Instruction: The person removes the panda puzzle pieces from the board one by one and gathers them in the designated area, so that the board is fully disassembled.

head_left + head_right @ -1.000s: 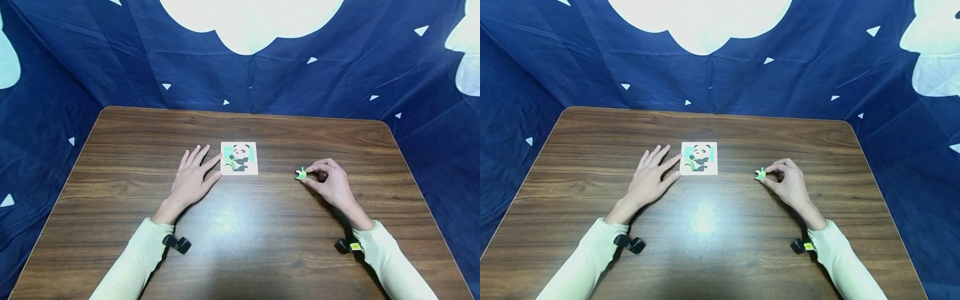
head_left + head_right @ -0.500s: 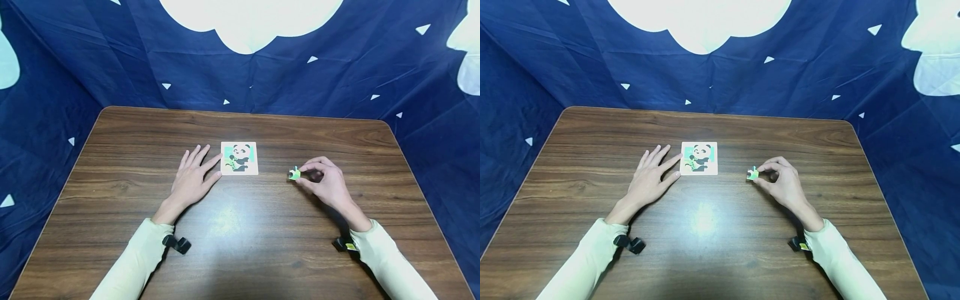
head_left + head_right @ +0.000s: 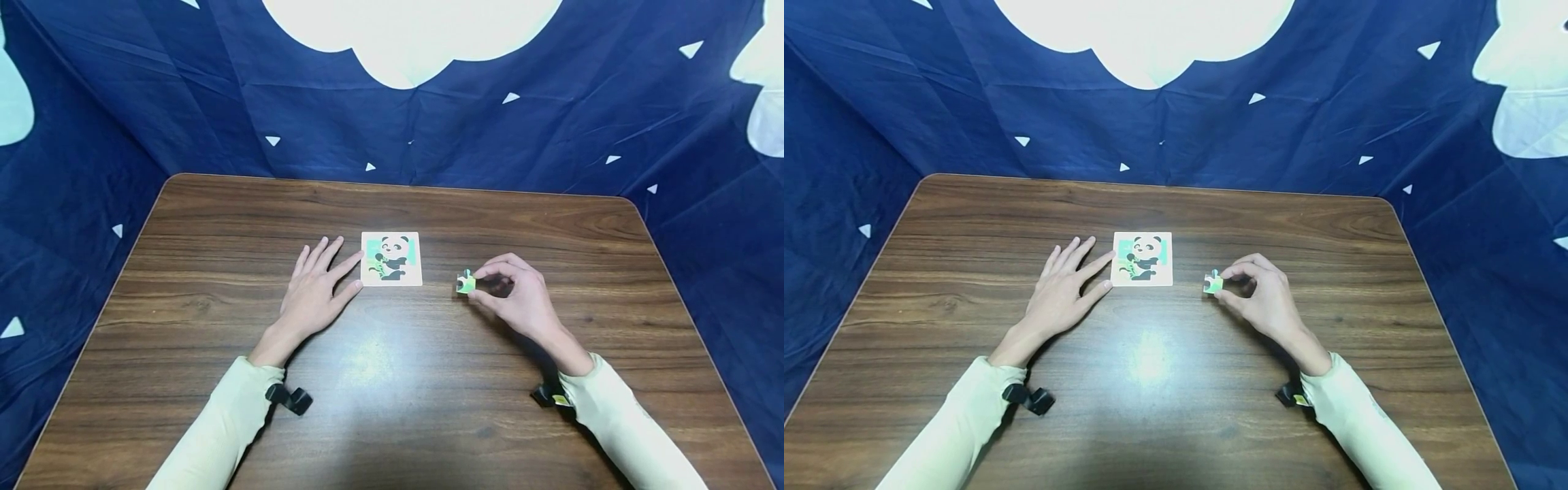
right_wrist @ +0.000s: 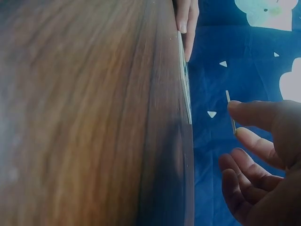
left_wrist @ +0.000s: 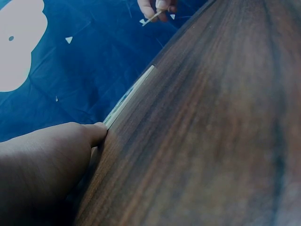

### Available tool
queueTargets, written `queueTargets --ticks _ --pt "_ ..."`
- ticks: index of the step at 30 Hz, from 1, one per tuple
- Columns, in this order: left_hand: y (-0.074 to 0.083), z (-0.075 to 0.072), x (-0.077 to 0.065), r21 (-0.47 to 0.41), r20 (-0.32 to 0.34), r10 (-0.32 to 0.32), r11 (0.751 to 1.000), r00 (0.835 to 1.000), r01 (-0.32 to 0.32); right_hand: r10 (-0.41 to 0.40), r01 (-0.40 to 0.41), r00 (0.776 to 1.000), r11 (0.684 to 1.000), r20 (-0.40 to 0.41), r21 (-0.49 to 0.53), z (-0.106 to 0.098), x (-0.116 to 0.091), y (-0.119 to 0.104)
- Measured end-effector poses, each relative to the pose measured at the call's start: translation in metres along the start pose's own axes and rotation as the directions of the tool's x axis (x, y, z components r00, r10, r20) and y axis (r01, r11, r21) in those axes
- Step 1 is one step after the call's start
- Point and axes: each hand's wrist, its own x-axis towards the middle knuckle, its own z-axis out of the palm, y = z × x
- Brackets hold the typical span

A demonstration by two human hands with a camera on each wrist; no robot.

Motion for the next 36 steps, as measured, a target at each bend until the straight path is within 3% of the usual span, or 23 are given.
queueTargets --ticks 36 --pt "0.001 -0.001 0.0 0.002 0.004 -0.003 1.0 1.0 0.003 0.006 -0.017 0.99 0.997 0.141 0.081 0.042 0.031 -0.023"
